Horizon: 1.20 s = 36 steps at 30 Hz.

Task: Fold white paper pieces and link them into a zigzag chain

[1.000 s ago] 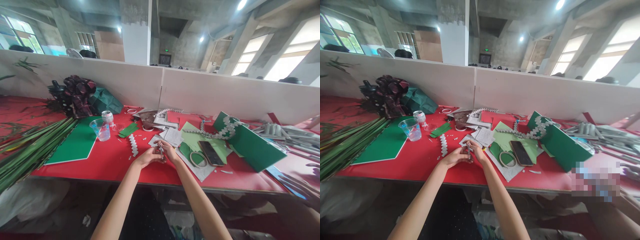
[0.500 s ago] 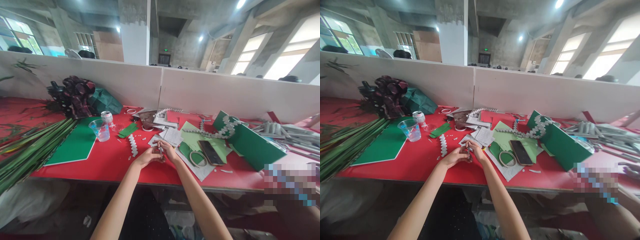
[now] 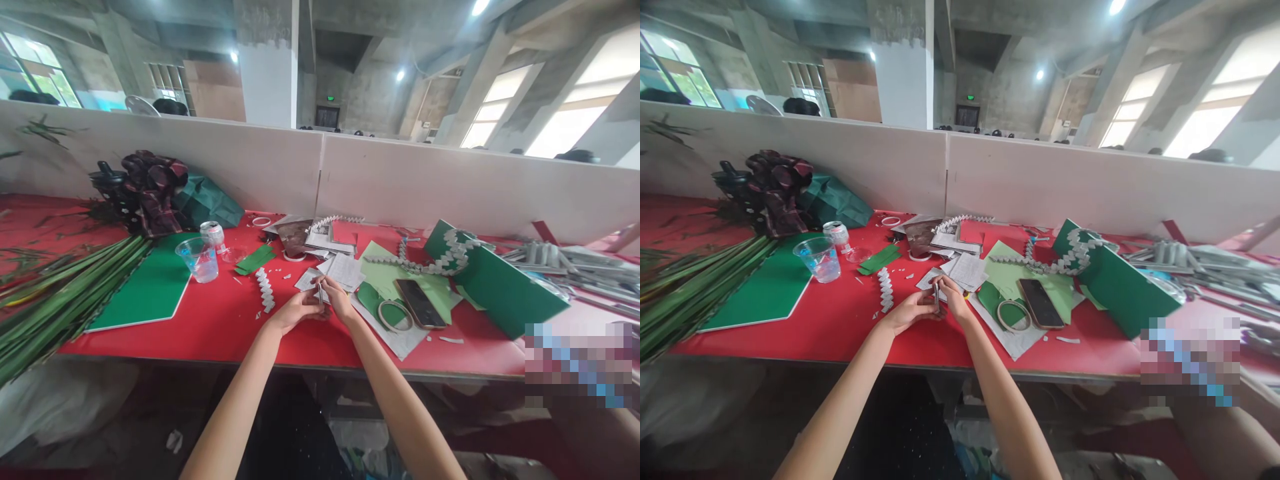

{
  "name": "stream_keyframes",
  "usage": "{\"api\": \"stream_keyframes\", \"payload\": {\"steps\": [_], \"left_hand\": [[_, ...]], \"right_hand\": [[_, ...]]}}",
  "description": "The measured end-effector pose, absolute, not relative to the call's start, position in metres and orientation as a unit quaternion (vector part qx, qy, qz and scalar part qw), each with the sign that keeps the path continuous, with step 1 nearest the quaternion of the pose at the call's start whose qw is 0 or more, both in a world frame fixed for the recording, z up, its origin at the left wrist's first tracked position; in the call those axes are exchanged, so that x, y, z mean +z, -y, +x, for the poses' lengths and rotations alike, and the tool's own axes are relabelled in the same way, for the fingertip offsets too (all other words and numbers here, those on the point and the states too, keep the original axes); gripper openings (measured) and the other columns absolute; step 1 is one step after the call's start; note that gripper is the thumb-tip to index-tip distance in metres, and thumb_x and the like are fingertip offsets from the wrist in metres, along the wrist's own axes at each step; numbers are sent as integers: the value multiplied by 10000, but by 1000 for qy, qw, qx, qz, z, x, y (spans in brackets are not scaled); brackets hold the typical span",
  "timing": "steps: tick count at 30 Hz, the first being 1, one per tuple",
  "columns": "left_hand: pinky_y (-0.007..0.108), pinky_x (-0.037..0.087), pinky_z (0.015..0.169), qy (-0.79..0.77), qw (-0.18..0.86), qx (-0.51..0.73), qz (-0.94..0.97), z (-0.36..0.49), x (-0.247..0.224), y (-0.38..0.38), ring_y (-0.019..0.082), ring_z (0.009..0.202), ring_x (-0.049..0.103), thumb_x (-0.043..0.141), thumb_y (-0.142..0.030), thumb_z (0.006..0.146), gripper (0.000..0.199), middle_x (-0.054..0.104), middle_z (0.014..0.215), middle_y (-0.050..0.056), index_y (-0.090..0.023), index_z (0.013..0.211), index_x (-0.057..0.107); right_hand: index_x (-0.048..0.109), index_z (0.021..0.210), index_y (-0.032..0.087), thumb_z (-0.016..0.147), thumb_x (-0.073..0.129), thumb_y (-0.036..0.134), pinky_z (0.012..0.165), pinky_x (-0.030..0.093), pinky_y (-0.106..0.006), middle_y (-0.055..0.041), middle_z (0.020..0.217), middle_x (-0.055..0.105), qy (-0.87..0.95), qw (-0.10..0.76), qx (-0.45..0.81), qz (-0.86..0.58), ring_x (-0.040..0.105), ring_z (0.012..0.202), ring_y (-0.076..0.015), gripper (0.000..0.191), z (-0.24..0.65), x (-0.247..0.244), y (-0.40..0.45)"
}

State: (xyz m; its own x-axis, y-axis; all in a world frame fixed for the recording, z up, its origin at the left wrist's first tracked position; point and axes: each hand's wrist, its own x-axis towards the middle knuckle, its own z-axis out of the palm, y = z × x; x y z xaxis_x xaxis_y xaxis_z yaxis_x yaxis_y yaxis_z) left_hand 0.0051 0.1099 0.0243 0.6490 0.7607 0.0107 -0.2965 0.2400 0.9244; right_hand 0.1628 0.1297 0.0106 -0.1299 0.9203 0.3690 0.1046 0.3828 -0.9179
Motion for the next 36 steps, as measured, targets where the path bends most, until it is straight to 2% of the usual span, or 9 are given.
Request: {"api": "stream_keyframes", "payload": {"steps": [7,9,12,16,19,22,26,31,36], "left_hand": [[421,510,862,-247,750,343,508,6,20,-111,231,790,690,748,-203,718,562,697,827,89,-132,1238,548],[421,513,858,-247,746,350,510,6,19,-112,231,794,690,743,-208,725,581,695,822,84,-135,1263,537],[428,511,876,-250,736,378,502,7,17,-116,220,803,688,738,-204,729,592,694,839,75,-142,1280,530],[420,514,885,-264,719,427,481,8,13,-122,217,816,684,744,-191,708,503,701,842,69,-116,1181,592],[416,527,871,-296,694,467,461,10,9,-127,218,822,682,728,-177,714,476,700,828,65,-108,1162,584],[418,537,858,-341,663,500,441,12,8,-127,210,806,683,714,-129,708,562,697,799,47,-120,1232,512],[398,540,848,-365,642,509,443,14,12,-124,194,772,684,693,-101,705,612,690,759,25,-130,1272,464],[361,567,705,-417,583,503,483,13,14,-123,188,636,676,611,-181,768,505,682,755,38,-135,1255,485],[262,520,516,-484,438,518,552,8,12,-124,149,554,633,502,-197,796,425,692,896,62,-191,1217,561]], "right_hand": [[476,743,206,858,440,403,777,425,-285,-20,770,524,646,523,389,-397,499,771,-173,231,160,9,-131],[506,775,203,865,436,445,808,426,-291,-31,818,555,637,530,388,-403,515,819,-180,268,160,6,-133],[584,936,217,895,409,500,908,404,-308,-51,1023,608,617,543,402,-403,531,999,-199,335,161,2,-135],[611,1069,252,901,433,511,976,378,-342,-43,1143,611,624,539,410,-391,523,1110,-214,357,162,0,-136],[631,1061,248,857,543,456,965,387,-349,-44,1119,617,669,518,356,-397,541,1083,-220,305,160,2,-135],[659,1010,228,836,579,400,912,418,-335,-54,1072,627,703,513,284,-403,562,1042,-223,257,159,2,-136],[664,913,198,857,531,378,746,458,-304,-49,882,666,682,512,250,-459,616,828,-205,231,161,-1,-138],[613,1012,219,863,518,357,697,449,-298,-11,743,668,638,530,224,-512,616,688,-181,224,164,-1,-136],[633,889,199,803,602,373,710,449,-290,-29,790,646,614,571,307,-451,603,739,-179,197,165,9,-132]]}}
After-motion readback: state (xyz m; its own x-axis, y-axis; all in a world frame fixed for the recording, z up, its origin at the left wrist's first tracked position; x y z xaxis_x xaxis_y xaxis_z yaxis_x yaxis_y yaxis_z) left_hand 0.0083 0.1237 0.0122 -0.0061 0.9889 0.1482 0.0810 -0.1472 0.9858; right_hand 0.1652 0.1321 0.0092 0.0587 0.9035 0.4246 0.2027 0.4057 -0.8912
